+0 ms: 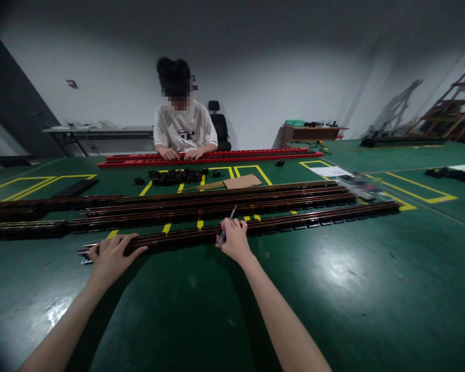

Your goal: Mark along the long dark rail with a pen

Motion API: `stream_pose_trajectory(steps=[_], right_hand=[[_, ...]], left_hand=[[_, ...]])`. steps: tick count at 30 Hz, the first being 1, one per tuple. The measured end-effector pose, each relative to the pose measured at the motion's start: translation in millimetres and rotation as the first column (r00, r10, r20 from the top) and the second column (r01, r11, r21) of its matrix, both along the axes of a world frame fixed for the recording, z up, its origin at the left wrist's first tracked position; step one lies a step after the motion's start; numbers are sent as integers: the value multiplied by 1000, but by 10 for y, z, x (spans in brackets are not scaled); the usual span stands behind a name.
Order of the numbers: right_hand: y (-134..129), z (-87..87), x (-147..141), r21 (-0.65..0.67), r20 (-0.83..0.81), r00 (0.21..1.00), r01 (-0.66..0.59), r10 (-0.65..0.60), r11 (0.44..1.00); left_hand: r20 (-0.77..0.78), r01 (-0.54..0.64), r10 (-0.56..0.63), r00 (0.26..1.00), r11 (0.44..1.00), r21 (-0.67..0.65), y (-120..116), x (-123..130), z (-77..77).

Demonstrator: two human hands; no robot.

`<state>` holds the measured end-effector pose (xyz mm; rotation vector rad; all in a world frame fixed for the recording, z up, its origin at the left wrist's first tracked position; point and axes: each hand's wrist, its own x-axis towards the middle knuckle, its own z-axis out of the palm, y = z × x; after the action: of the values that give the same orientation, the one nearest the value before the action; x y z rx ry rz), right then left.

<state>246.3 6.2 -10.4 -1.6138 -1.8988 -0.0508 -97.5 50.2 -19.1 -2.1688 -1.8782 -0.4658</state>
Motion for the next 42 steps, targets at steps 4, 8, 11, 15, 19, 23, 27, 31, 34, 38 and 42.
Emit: stream_pose_trajectory(steps=[4,8,11,15,19,23,27,31,34,38,42], right_hand=[[-20,28,-25,66,124,991,44,-52,997],[-55,80,-30,124,218,964,128,-153,984],[-86,105,-26,137,222,956,164,-191,977],[-104,103,-33,144,190,966,151,-177,978],[-89,79,-69,93,211,977,7,-26,996],[-64,68,-101,26,235,972,-33,26,999],[-58,72,-115,28,212,977,31,-36,999],[-62,61,-115,72,196,976,87,-100,994],[-65,47,-94,85,179,978,93,-107,992],[-74,20,-39,75,184,980,57,-70,996],[-107,-37,18,100,139,990,-5,-9,995]], left_hand=[[24,27,-27,999,1000,11,7,-7,-4],[57,110,-111,992,994,4,-17,36,17],[66,135,-136,989,991,24,-62,121,64],[58,139,-138,989,990,1,-129,271,154],[39,127,-126,991,992,-17,-173,408,202],[45,171,-171,984,985,2,-176,475,177],[90,191,-192,977,981,28,-164,465,137],[129,168,-174,976,984,54,-170,451,133],[123,128,-132,984,991,41,-176,455,135],[152,90,-92,984,996,18,-159,451,116],[268,28,-27,963,1000,0,-138,424,70]])
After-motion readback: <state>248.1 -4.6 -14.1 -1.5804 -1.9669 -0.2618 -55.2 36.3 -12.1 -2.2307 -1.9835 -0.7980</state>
